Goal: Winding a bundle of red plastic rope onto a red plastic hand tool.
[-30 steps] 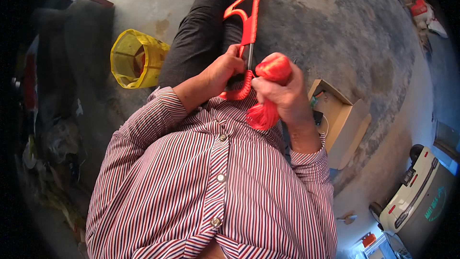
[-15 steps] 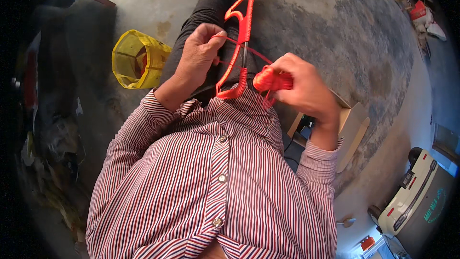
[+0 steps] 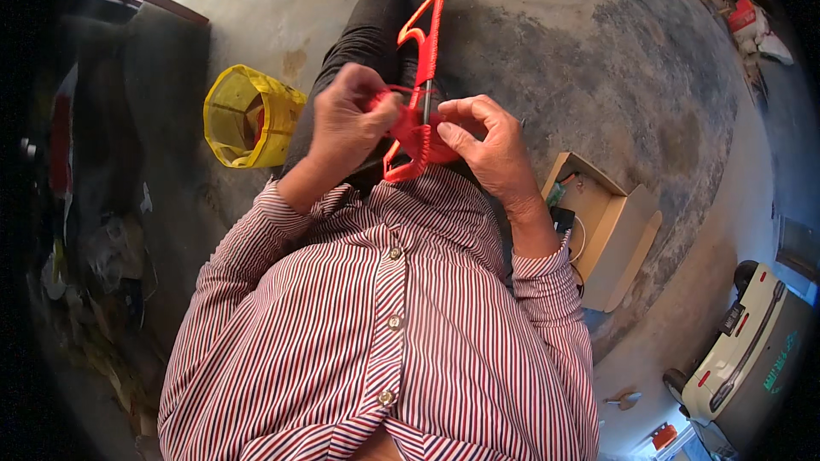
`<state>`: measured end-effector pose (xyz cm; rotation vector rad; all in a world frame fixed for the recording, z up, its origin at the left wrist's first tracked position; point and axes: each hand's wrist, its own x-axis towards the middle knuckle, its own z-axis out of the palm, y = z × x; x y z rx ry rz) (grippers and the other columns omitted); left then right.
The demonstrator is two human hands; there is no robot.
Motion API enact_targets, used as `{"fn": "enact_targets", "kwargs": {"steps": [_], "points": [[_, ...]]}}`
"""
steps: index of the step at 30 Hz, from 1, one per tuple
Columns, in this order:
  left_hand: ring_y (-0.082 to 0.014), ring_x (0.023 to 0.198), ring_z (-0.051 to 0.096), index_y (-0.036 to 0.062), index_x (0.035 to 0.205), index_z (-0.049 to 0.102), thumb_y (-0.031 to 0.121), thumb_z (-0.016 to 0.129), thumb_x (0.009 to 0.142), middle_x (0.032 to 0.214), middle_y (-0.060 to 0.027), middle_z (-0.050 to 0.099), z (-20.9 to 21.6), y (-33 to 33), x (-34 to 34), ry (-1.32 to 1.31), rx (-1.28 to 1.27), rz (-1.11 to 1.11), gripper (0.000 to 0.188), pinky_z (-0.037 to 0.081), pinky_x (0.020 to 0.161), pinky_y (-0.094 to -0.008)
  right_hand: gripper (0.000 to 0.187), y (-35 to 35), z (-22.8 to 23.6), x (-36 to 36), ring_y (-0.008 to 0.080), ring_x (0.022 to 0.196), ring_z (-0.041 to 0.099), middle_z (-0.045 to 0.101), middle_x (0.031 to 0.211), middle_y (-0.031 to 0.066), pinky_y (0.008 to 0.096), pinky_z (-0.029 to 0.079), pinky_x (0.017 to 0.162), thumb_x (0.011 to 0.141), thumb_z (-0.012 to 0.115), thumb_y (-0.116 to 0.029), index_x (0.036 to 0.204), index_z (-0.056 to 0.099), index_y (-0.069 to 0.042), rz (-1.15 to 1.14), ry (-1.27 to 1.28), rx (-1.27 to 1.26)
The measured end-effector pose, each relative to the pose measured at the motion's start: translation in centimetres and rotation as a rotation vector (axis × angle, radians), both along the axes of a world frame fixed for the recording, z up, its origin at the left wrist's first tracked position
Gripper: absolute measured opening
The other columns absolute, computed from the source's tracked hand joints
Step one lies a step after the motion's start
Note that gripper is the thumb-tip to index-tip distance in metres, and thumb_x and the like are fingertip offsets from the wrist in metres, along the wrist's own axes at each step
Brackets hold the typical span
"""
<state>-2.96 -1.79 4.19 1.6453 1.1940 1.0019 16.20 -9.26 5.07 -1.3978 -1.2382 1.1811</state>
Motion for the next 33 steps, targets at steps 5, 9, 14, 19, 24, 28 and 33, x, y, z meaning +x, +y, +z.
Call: {"fn": "enact_targets", "kwargs": {"steps": [5,9,14,19,24,28,33], "points": [[-0.0111,0.060,0.060,0.0027,0.086,0.054,0.006,0.075,0.071,0.070,-0.0057,0.059,4.8,-0.8,0.8,-0.074,0.304,-0.034,0.026,0.051,0.057,-0.0253,0.045,1.0,2.0,-2.5,0.0273,0.103,0.060,0.062,0.111,0.0114,0.0366,0.048,0.091,0.071,0.082,-0.018,0.110,0.064,-0.003,0.007,-0.579,0.537],[-0.0025,0.049,0.042,0.0072,0.092,0.053,0.009,0.063,0.087,0.077,-0.0004,0.055,4.2,1.6,0.4,-0.773,-0.663,-0.102,0.011,0.035,0.043,-0.0202,0.043,1.4,2.1,-2.6,0.0275,0.102,0.059,0.061,0.112,0.0105,0.0372,0.047,0.093,0.068,0.083,-0.015,0.104,0.063,-0.002,-0.041,-0.427,0.514],[-0.0036,0.049,0.041,0.0092,0.095,0.055,0.015,0.057,0.091,0.078,0.0007,0.056,1.1,1.9,-0.3,-0.693,-0.918,-0.204,0.007,0.030,0.041,-0.0207,0.040,-0.4,5.3,2.9,0.0254,0.112,0.058,0.056,0.126,0.0161,0.0425,0.047,0.097,0.086,0.070,-0.025,0.117,0.060,-0.002,-0.231,0.635,0.402],[-0.0052,0.061,0.052,0.0100,0.092,0.057,0.017,0.056,0.090,0.076,0.0021,0.060,-0.6,-0.5,1.9,-0.431,-0.935,-0.149,0.007,0.035,0.047,-0.0208,0.029,-3.0,11.9,12.3,0.0191,0.087,0.058,0.057,0.096,0.0067,0.0367,0.041,0.093,0.087,0.066,-0.024,0.103,0.054,-0.004,-0.156,1.188,0.595],[-0.0131,0.065,0.057,0.0130,0.093,0.059,0.030,0.047,0.091,0.074,0.0024,0.061,-0.2,-0.1,2.1,-0.292,-1.242,-0.207,0.021,0.039,0.062,-0.0270,0.028,-9.0,15.5,19.1,0.0089,0.053,0.047,0.048,0.070,0.0002,0.0281,0.041,0.060,0.088,0.063,-0.027,0.089,0.042,-0.009,0.071,0.888,0.384],[-0.0131,0.065,0.057,0.0134,0.089,0.061,0.027,0.048,0.090,0.072,0.0025,0.059,-0.4,0.0,2.7,-0.360,-1.303,-0.153,0.019,0.037,0.060,-0.0270,0.033,-14.1,16.3,14.9,0.0108,0.042,0.036,0.048,0.069,0.0023,0.0248,0.030,0.042,0.093,0.058,-0.036,0.091,0.040,-0.008,0.052,0.672,0.395],[-0.0126,0.061,0.055,0.0117,0.093,0.060,0.027,0.050,0.091,0.070,0.0015,0.056,-1.7,0.2,2.0,-0.369,-1.283,-0.231,0.018,0.037,0.059,-0.0239,0.038,-18.2,13.4,18.6,0.0127,0.060,0.046,0.049,0.079,0.0047,0.0310,0.035,0.050,0.095,0.055,-0.042,0.103,0.046,-0.005,-0.604,0.385,0.522]]}}
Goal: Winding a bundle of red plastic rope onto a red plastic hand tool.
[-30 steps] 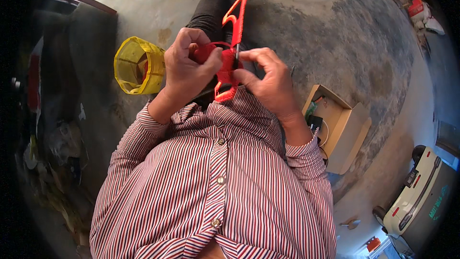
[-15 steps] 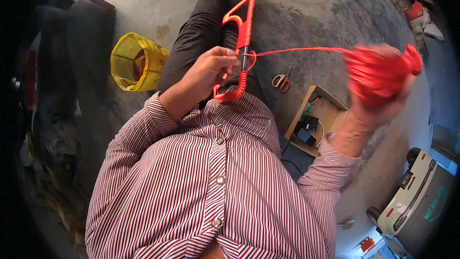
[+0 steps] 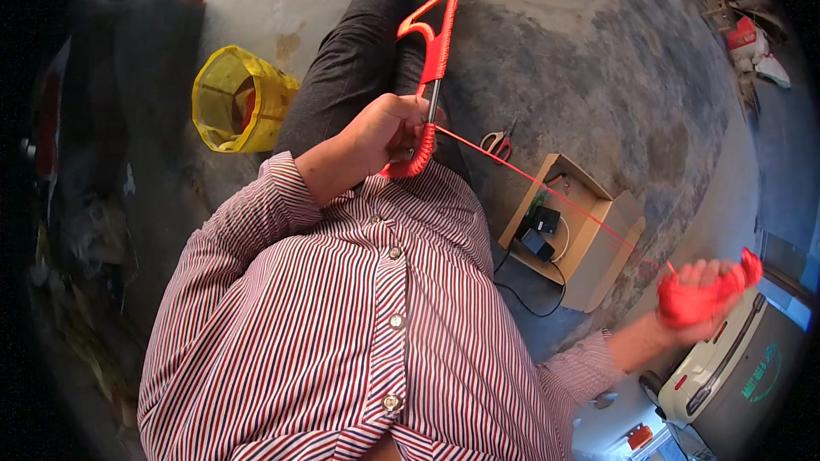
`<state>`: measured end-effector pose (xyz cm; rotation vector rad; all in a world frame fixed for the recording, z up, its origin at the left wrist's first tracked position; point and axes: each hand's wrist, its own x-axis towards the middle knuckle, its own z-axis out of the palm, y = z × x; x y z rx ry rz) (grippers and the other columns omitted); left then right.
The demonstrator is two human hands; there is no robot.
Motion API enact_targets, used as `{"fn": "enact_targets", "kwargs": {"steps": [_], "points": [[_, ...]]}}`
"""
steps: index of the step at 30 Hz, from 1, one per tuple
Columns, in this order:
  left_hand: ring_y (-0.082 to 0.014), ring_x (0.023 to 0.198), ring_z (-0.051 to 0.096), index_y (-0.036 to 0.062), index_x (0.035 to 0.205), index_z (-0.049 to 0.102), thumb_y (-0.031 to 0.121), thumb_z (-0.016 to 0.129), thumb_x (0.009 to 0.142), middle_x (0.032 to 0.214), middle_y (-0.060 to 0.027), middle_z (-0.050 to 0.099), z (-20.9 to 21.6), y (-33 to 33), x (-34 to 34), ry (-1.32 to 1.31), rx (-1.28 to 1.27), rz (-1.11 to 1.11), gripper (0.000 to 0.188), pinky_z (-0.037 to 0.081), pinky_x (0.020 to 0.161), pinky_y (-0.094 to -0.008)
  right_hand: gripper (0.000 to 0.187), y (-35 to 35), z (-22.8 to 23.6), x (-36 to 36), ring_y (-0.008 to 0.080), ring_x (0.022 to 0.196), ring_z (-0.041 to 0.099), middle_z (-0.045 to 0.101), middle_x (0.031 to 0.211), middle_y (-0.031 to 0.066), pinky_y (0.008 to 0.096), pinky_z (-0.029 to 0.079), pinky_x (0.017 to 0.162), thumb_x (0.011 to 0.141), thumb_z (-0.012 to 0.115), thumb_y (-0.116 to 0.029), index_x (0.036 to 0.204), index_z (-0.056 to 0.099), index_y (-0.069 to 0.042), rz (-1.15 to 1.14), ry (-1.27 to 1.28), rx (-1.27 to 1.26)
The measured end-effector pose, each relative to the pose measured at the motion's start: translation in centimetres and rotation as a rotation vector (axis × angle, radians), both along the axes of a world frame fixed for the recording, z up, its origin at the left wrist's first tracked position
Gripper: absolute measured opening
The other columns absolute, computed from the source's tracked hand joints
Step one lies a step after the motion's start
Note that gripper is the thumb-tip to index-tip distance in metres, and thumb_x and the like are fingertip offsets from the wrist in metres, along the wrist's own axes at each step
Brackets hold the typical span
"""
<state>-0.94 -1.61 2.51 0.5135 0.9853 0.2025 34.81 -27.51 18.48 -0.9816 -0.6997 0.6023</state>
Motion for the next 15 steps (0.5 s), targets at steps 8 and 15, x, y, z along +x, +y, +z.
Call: {"fn": "enact_targets", "kwargs": {"steps": [8,15], "points": [[-0.0159,0.086,0.060,-0.0006,0.108,0.058,0.018,0.066,0.088,0.095,-0.0060,0.062,1.2,-1.1,-1.5,-0.043,0.911,-0.043,0.028,0.049,0.079,-0.0292,0.059,9.6,-9.0,-10.0,0.0321,0.106,0.060,0.050,0.133,0.0210,0.0546,0.046,0.098,0.091,0.060,-0.047,0.127,0.054,-0.001,0.106,-0.245,-0.180],[-0.0294,0.109,0.055,-0.0017,0.126,0.051,0.026,0.069,0.087,0.113,-0.0148,0.059,7.3,-3.1,-0.1,-0.227,1.354,-0.365,0.050,0.041,0.099,-0.0394,0.088,16.3,-11.3,-20.2,0.0315,0.135,0.040,0.039,0.146,0.0230,0.0423,0.035,0.109,0.090,0.048,-0.065,0.143,0.035,0.004,0.752,0.043,-0.075]]}}
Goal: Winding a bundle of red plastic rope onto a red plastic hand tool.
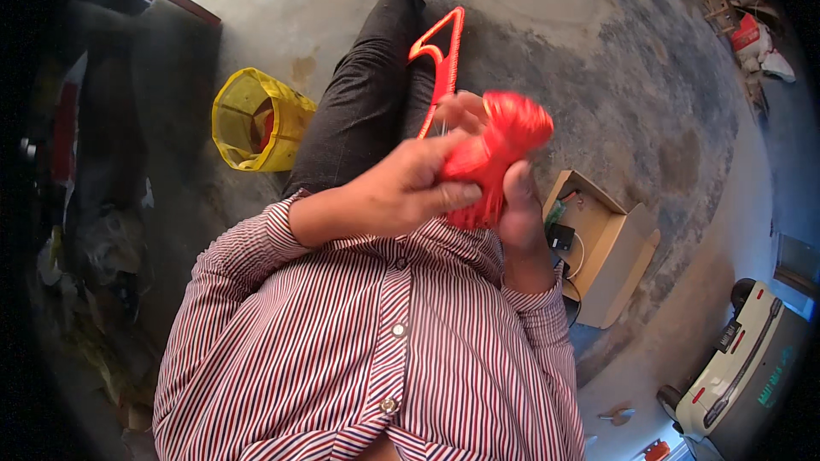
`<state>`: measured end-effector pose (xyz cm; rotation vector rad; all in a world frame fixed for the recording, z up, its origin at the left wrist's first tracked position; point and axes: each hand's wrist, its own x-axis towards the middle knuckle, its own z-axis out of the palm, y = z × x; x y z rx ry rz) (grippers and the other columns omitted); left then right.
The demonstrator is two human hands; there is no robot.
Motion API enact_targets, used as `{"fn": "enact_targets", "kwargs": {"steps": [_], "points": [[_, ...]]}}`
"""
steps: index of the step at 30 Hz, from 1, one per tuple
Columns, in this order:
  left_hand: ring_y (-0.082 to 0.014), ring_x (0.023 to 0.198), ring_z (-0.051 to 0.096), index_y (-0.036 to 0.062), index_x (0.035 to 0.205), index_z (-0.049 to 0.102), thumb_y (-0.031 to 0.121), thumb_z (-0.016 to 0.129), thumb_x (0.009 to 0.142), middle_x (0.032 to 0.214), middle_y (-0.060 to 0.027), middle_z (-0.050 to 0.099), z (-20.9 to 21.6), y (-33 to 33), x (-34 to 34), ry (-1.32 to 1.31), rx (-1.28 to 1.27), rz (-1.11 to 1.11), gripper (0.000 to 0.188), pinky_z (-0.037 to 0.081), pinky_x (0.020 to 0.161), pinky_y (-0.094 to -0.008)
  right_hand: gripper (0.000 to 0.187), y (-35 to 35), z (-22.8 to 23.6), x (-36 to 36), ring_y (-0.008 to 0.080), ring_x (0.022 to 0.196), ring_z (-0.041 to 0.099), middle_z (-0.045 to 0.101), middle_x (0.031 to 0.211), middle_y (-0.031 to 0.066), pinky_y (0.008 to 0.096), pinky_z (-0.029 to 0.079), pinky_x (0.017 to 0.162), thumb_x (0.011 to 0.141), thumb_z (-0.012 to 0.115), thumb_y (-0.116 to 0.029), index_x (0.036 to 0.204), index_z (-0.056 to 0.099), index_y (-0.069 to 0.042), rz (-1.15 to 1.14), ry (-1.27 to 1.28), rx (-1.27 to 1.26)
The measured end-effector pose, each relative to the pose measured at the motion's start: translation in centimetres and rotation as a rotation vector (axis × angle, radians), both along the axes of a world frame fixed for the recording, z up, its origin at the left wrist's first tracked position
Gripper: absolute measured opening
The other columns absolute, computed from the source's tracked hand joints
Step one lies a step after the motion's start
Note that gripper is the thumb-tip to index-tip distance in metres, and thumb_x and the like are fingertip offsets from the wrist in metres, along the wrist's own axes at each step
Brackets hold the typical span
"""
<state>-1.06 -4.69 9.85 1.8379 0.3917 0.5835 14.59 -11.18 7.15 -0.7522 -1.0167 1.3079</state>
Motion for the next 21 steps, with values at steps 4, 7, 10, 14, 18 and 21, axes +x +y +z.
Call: {"fn": "enact_targets", "kwargs": {"steps": [4,7,10,14,18,21], "points": [[-0.0125,0.096,0.060,0.0024,0.122,0.053,0.019,0.062,0.094,0.107,-0.0025,0.060,2.9,2.6,-2.3,-0.451,-0.687,0.200,0.034,0.050,0.085,-0.0305,0.070,-1.1,-1.8,1.7,0.0209,0.101,0.046,0.049,0.115,0.0161,0.0331,0.037,0.084,0.096,0.045,-0.049,0.142,0.035,0.003,0.248,0.322,-0.255],[-0.0212,0.103,0.064,-0.0008,0.118,0.055,0.008,0.055,0.092,0.105,-0.0093,0.064,2.5,6.9,-4.3,-0.759,-0.719,0.345,0.027,0.052,0.087,-0.0348,0.036,-1.3,-2.1,3.7,0.0054,0.047,0.031,0.046,0.058,0.0002,0.0225,0.023,0.043,0.093,0.056,-0.017,0.121,0.057,0.006,0.051,0.461,-0.127],[-0.0244,0.106,0.063,-0.0013,0.117,0.055,0.004,0.056,0.089,0.108,-0.0098,0.064,-0.7,7.6,-6.5,-0.684,-0.496,0.538,0.028,0.051,0.089,-0.0370,0.027,0.4,-5.0,7.7,0.0061,0.048,0.032,0.046,0.058,0.0005,0.0231,0.025,0.044,0.088,0.054,-0.008,0.109,0.063,0.006,-0.095,0.252,-0.241],[-0.0230,0.104,0.061,0.0037,0.103,0.064,0.001,0.058,0.079,0.105,-0.0088,0.065,-3.6,6.5,-8.1,-0.231,-0.217,0.235,0.025,0.048,0.090,-0.0362,0.023,2.2,-7.1,7.0,0.0062,0.052,0.042,0.057,0.066,0.0042,0.0197,0.031,0.048,0.085,0.053,-0.003,0.102,0.066,0.006,-0.123,0.086,-0.514],[-0.0223,0.092,0.058,0.0123,0.087,0.067,0.016,0.067,0.066,0.091,-0.0055,0.062,-4.2,4.9,-6.2,0.680,0.840,-0.040,0.021,0.042,0.089,-0.0356,0.027,1.9,-6.8,5.3,0.0081,0.074,0.058,0.066,0.086,0.0040,0.0209,0.045,0.067,0.083,0.061,0.000,0.108,0.066,0.004,0.065,-0.471,-0.437],[-0.0237,0.093,0.059,0.0132,0.084,0.066,0.023,0.065,0.066,0.084,-0.0043,0.065,-4.8,3.5,-3.5,0.883,0.792,0.028,0.021,0.042,0.086,-0.0375,0.040,2.9,-4.8,3.7,0.0090,0.096,0.059,0.067,0.103,0.0014,0.0260,0.048,0.086,0.080,0.071,-0.002,0.118,0.063,0.001,0.318,-0.462,-0.637]]}}
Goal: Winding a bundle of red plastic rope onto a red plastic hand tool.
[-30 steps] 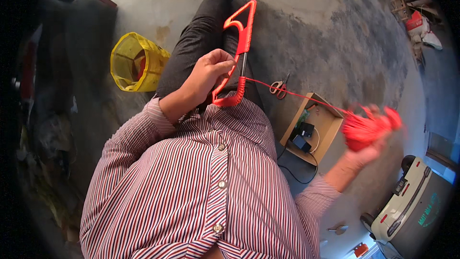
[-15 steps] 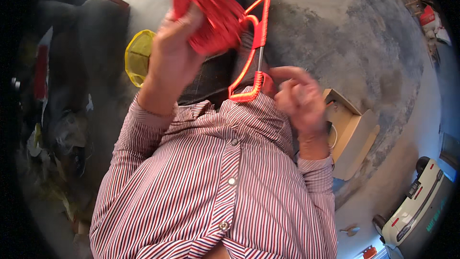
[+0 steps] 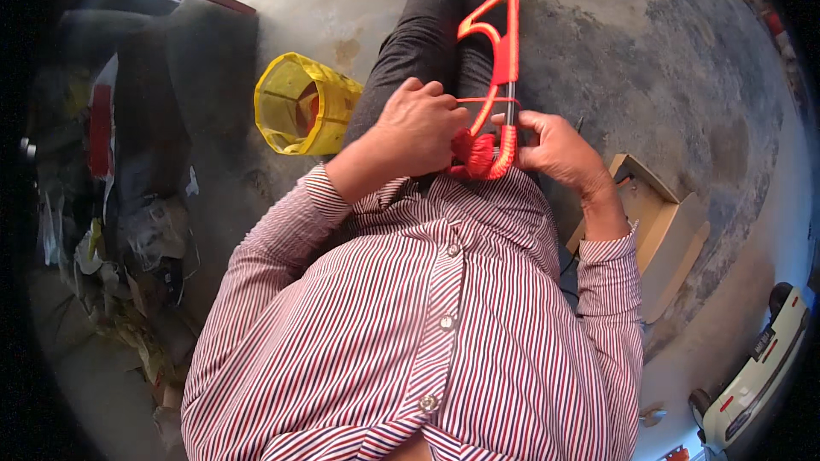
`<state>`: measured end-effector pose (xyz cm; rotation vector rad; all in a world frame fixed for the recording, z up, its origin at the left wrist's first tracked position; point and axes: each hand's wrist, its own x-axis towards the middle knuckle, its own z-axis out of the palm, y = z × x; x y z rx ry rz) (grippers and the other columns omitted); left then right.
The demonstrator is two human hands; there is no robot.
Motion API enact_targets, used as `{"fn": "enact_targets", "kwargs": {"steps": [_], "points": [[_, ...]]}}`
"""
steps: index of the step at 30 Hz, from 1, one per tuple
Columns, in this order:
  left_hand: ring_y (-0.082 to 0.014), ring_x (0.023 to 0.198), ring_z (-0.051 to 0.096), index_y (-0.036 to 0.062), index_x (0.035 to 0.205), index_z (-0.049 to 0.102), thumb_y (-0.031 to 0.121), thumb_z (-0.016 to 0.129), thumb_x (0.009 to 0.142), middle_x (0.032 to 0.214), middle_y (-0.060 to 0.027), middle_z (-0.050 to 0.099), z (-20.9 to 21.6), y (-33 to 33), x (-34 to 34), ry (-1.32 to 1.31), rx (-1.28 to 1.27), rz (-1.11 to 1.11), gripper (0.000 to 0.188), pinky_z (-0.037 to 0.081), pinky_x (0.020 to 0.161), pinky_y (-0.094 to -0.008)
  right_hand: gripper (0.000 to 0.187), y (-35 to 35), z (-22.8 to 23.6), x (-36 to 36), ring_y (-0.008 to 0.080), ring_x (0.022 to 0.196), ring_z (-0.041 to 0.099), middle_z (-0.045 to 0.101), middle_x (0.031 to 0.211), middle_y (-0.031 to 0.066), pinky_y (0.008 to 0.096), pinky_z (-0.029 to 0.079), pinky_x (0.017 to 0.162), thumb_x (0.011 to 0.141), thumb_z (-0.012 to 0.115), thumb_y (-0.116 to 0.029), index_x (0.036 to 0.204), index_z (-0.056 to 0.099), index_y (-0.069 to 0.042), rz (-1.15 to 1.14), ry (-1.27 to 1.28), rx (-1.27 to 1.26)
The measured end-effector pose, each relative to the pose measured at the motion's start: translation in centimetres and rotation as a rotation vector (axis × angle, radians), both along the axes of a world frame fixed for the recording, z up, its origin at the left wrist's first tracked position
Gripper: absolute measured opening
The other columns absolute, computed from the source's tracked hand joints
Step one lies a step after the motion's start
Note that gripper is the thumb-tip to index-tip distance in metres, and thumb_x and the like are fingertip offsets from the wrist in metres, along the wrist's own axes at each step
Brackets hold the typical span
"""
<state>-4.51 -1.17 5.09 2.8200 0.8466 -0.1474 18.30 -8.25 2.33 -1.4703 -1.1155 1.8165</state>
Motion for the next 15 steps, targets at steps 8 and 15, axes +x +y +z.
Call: {"fn": "enact_targets", "kwargs": {"steps": [8,15], "points": [[-0.0318,0.080,0.066,0.0062,0.086,0.063,0.022,0.063,0.071,0.078,-0.0156,0.068,-0.9,-0.9,2.5,-0.091,0.065,0.271,0.022,0.048,0.076,-0.0437,0.049,0.9,1.5,-0.9,0.0142,0.099,0.060,0.067,0.109,0.0059,0.0312,0.048,0.091,0.076,0.076,-0.009,0.121,0.060,0.001,0.133,-0.091,0.152],[-0.0357,0.105,0.057,0.0020,0.101,0.059,0.008,0.056,0.067,0.107,-0.0185,0.058,-1.9,0.1,1.5,-0.818,-0.229,0.154,0.035,0.047,0.091,-0.0414,0.038,-0.2,1.0,0.9,0.0307,0.117,0.056,0.056,0.125,0.0166,0.0365,0.044,0.099,0.067,0.074,-0.018,0.097,0.062,0.002,-0.079,-0.638,0.748]]}}
